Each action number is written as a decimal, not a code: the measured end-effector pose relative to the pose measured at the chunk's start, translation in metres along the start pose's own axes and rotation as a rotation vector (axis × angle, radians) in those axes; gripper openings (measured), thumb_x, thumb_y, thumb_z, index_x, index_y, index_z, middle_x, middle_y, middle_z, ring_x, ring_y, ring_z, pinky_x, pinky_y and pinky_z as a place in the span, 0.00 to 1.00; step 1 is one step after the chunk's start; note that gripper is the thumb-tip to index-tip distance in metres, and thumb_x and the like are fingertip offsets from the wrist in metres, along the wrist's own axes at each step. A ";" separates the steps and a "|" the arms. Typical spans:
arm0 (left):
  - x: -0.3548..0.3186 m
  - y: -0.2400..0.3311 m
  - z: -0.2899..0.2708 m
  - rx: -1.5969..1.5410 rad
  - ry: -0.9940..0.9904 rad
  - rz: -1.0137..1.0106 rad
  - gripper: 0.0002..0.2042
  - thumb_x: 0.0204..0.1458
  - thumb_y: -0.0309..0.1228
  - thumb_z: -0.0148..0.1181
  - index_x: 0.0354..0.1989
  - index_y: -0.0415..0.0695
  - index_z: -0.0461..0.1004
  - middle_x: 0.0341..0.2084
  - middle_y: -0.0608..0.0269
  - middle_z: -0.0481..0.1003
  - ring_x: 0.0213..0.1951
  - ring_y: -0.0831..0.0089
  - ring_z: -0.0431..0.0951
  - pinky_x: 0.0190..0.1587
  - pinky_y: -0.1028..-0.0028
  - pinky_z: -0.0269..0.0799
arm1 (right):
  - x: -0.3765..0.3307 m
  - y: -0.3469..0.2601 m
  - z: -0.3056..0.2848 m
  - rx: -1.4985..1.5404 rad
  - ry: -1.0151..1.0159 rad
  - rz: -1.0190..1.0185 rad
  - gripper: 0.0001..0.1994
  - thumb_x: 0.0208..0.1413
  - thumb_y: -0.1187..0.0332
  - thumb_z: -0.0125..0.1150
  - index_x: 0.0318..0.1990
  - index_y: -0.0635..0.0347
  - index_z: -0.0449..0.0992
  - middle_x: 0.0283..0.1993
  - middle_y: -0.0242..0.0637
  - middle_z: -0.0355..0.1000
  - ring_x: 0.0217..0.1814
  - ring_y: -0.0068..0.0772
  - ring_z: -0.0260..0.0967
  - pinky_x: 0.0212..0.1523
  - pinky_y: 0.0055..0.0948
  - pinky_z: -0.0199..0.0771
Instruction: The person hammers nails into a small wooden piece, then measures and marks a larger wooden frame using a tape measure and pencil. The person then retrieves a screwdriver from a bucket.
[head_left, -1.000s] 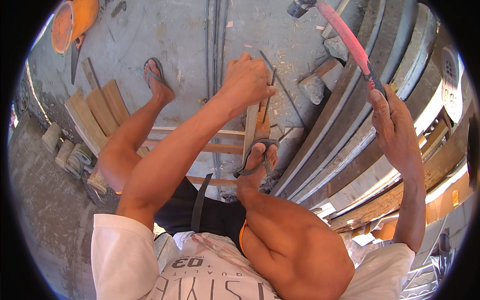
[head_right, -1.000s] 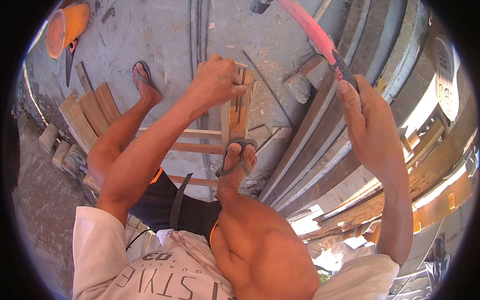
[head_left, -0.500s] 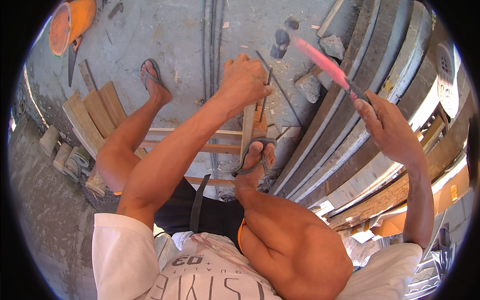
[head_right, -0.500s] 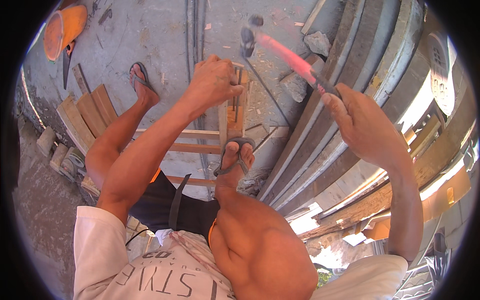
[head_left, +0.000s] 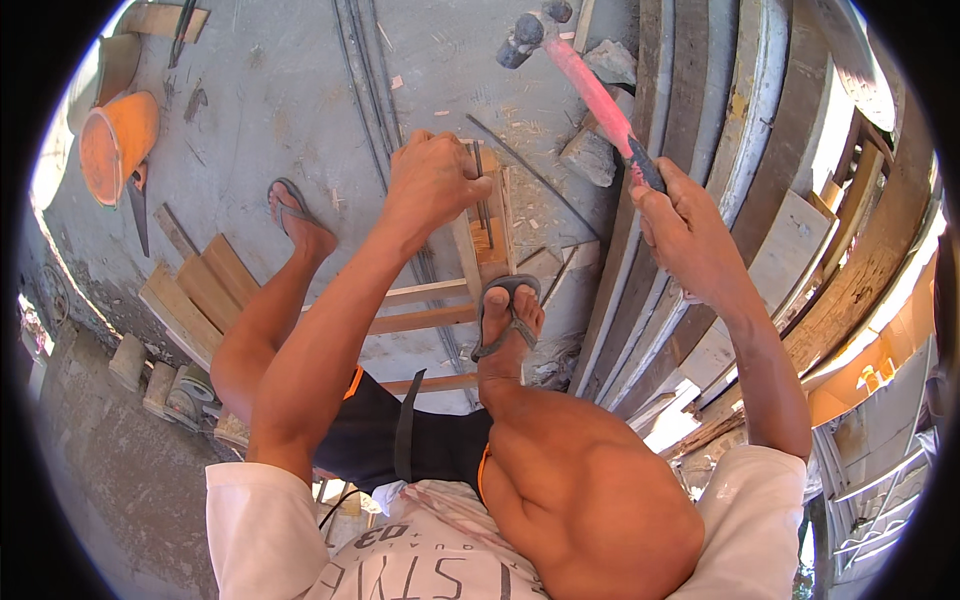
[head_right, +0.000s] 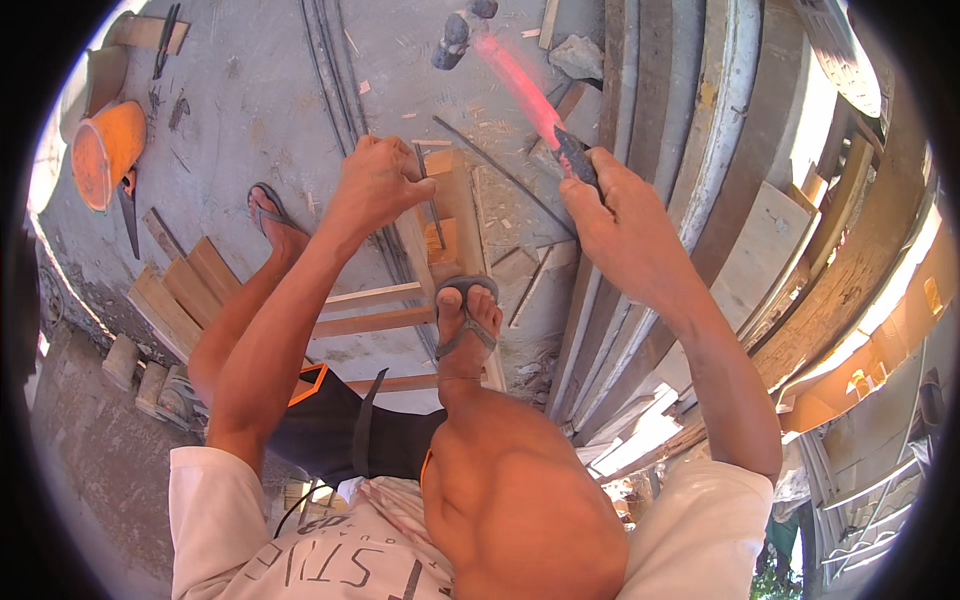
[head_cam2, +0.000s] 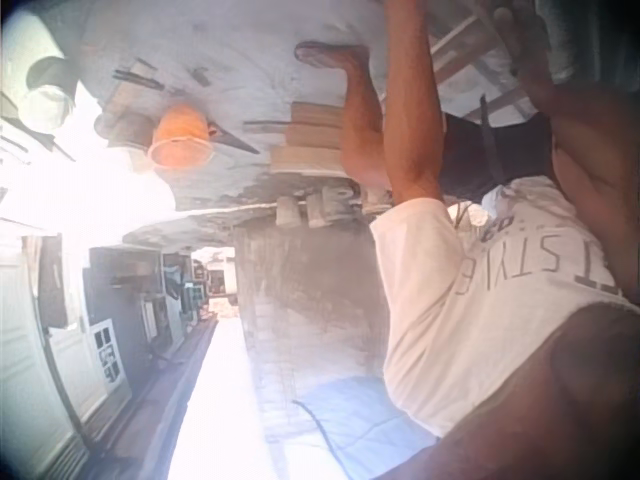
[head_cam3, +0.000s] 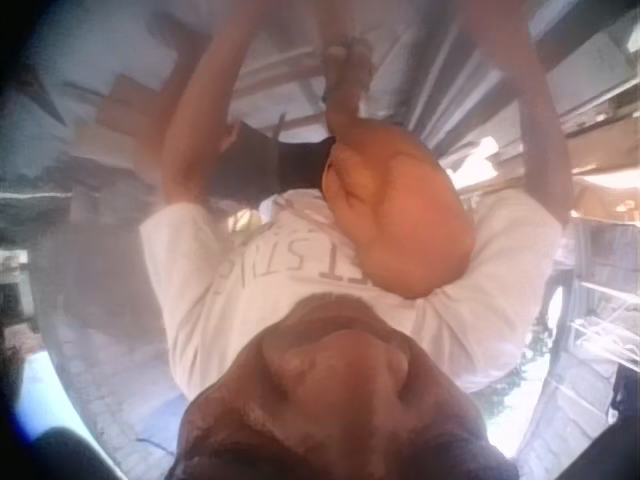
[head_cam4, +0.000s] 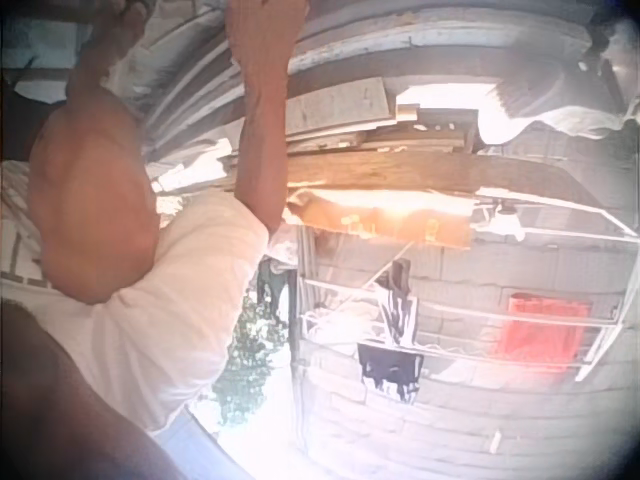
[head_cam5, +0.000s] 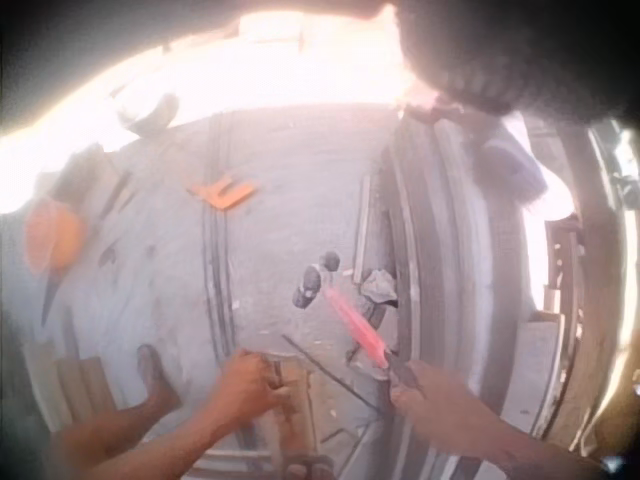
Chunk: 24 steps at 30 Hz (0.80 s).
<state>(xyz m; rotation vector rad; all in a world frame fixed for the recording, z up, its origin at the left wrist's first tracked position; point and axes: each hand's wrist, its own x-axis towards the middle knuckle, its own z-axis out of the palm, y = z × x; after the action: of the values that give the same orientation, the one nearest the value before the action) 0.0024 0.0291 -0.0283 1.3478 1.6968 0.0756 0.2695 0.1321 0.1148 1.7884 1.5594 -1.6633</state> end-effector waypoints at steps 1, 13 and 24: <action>0.000 0.001 -0.001 0.021 -0.017 0.008 0.13 0.44 0.40 0.71 0.27 0.41 0.86 0.41 0.57 0.83 0.49 0.53 0.75 0.55 0.58 0.73 | 0.002 0.002 0.008 0.025 -0.010 0.094 0.20 0.70 0.54 0.52 0.51 0.66 0.73 0.21 0.28 0.60 0.20 0.23 0.58 0.22 0.33 0.61; 0.007 0.007 -0.015 0.057 -0.118 0.044 0.18 0.54 0.44 0.70 0.28 0.37 0.85 0.36 0.47 0.84 0.34 0.49 0.80 0.41 0.57 0.77 | -0.007 0.062 0.048 0.269 -0.094 0.175 0.33 0.67 0.51 0.54 0.65 0.76 0.67 0.20 0.32 0.64 0.19 0.25 0.63 0.22 0.34 0.65; -0.112 0.053 0.012 -0.837 0.078 -0.380 0.18 0.67 0.32 0.61 0.56 0.30 0.79 0.39 0.58 0.84 0.41 0.75 0.84 0.42 0.75 0.79 | -0.017 0.073 0.043 0.238 -0.055 0.159 0.24 0.69 0.50 0.54 0.54 0.66 0.74 0.21 0.30 0.62 0.22 0.25 0.60 0.26 0.34 0.62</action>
<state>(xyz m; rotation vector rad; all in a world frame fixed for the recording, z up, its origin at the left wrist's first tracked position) 0.0450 -0.0439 0.0626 0.4023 1.6674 0.5561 0.3066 0.0612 0.0813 1.9054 1.2036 -1.8663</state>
